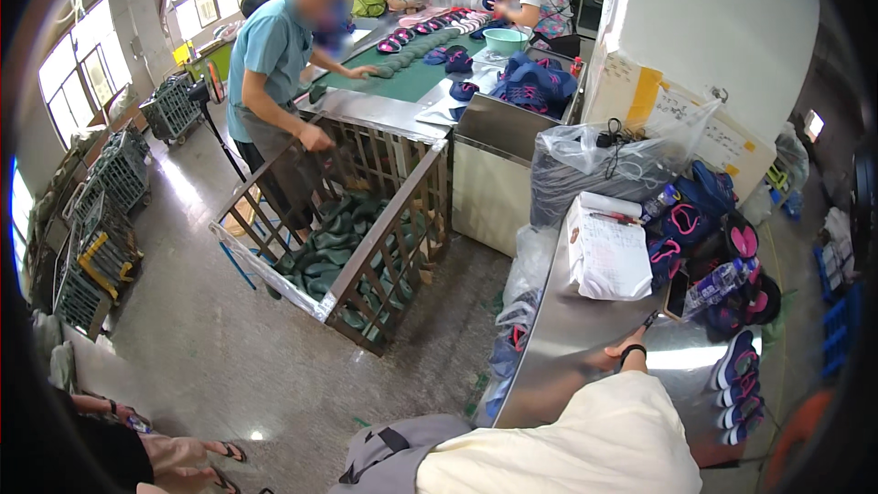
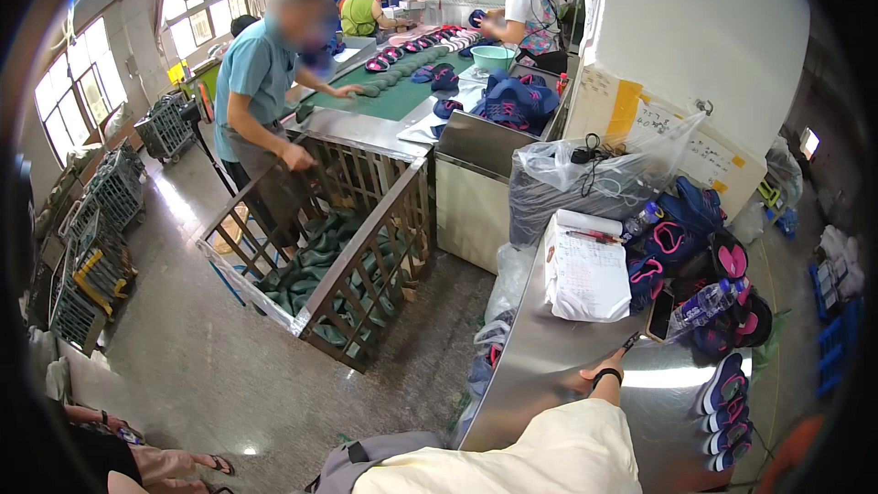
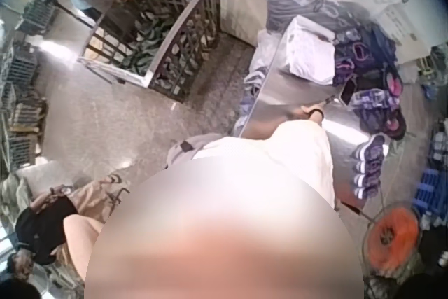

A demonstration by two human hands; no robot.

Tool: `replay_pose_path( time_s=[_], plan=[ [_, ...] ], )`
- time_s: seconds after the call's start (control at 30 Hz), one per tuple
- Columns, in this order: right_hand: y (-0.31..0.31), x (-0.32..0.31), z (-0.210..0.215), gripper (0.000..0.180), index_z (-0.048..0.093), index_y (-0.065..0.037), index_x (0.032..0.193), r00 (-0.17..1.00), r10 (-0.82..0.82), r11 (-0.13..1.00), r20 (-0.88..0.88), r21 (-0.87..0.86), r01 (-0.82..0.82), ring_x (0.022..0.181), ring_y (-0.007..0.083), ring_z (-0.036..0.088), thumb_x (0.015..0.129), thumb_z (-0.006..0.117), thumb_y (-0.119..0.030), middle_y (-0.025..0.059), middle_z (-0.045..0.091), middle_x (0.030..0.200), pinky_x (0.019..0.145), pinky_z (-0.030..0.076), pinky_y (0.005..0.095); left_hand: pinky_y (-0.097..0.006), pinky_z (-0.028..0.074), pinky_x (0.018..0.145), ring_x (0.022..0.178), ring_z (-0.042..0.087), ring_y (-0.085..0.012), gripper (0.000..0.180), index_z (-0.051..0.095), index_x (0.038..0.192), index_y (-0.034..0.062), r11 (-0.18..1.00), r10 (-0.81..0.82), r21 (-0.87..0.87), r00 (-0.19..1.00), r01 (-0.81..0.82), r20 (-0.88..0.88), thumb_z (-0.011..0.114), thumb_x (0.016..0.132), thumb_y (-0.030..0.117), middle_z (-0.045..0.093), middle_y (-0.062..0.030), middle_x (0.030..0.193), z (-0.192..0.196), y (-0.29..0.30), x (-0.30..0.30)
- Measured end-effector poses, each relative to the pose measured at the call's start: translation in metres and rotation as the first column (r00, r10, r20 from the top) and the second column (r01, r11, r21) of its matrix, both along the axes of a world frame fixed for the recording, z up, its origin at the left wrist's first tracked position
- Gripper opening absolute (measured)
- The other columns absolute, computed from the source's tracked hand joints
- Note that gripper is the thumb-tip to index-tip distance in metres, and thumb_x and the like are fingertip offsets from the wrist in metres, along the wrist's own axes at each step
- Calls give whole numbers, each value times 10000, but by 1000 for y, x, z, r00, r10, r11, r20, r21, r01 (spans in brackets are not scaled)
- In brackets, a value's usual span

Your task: The person gathers blue shoe uppers into a stack, threads a plastic tie through them, and trims the excess tie with shears. After setting the stack aside, they repeat the process of stacking, tying, and trimming another set of shoe uppers.

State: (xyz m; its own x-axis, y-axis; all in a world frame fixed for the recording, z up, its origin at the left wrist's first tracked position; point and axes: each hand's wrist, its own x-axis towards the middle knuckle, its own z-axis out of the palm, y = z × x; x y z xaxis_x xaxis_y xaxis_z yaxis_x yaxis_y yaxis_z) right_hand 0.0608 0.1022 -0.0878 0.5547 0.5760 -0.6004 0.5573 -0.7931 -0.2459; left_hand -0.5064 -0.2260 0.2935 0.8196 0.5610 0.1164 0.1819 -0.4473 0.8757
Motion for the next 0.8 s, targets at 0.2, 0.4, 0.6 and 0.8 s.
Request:
replay_pose_path(
  time_s=[0.2, 0.4, 0.6, 0.8],
  plan=[
    [-7, 11, 13, 1445, -167, -8, 1354, 998, -55, 998, 7, 24, 55, 1233, 217, 374, 395, 887, -243, 188, 272, 1395, 1030, 301, 273, -438, 391, 874, 1027, 514, -283, 347, 587, 1023, 11, 994, 101, 41, 993, -98, -61, 585, 776, 255, 572, -156, 1073, -6, 26, 8],
    [-4, 5, 3, 1442, -175, -73, 1366, 996, -67, 998, 55, -13, 67, 1201, 255, 415, 408, 891, -235, 187, 380, 1332, 1001, 345, 323, -418, 402, 870, 1007, 528, -275, 373, 589, 1036, 14, 979, 198, 74, 973, -190, -117, 607, 754, 257, 577, -159, 1068, -13, 51, 9],
    [-9, -11, -4, 1418, -136, -85, 1380, 994, -101, 984, 27, 149, 96, 1152, 266, 471, 410, 889, -211, 185, 480, 1248, 974, 365, 333, -398, 413, 866, 987, 542, -267, 401, 591, 1050, 17, 943, 324, 138, 933, -304, -157, 629, 733, 259, 583, -161, 1063, -27, 70, 4],
    [-31, 58, -51, 1327, -22, -121, 1403, 999, 23, 972, -45, 235, -12, 1123, 294, 497, 431, 873, -242, 202, 506, 1211, 967, 373, 349, -378, 424, 862, 967, 556, -260, 431, 593, 1064, 20, 947, 301, 168, 937, -272, -176, 650, 712, 261, 588, -163, 1059, -42, 118, 24]
  ],
)
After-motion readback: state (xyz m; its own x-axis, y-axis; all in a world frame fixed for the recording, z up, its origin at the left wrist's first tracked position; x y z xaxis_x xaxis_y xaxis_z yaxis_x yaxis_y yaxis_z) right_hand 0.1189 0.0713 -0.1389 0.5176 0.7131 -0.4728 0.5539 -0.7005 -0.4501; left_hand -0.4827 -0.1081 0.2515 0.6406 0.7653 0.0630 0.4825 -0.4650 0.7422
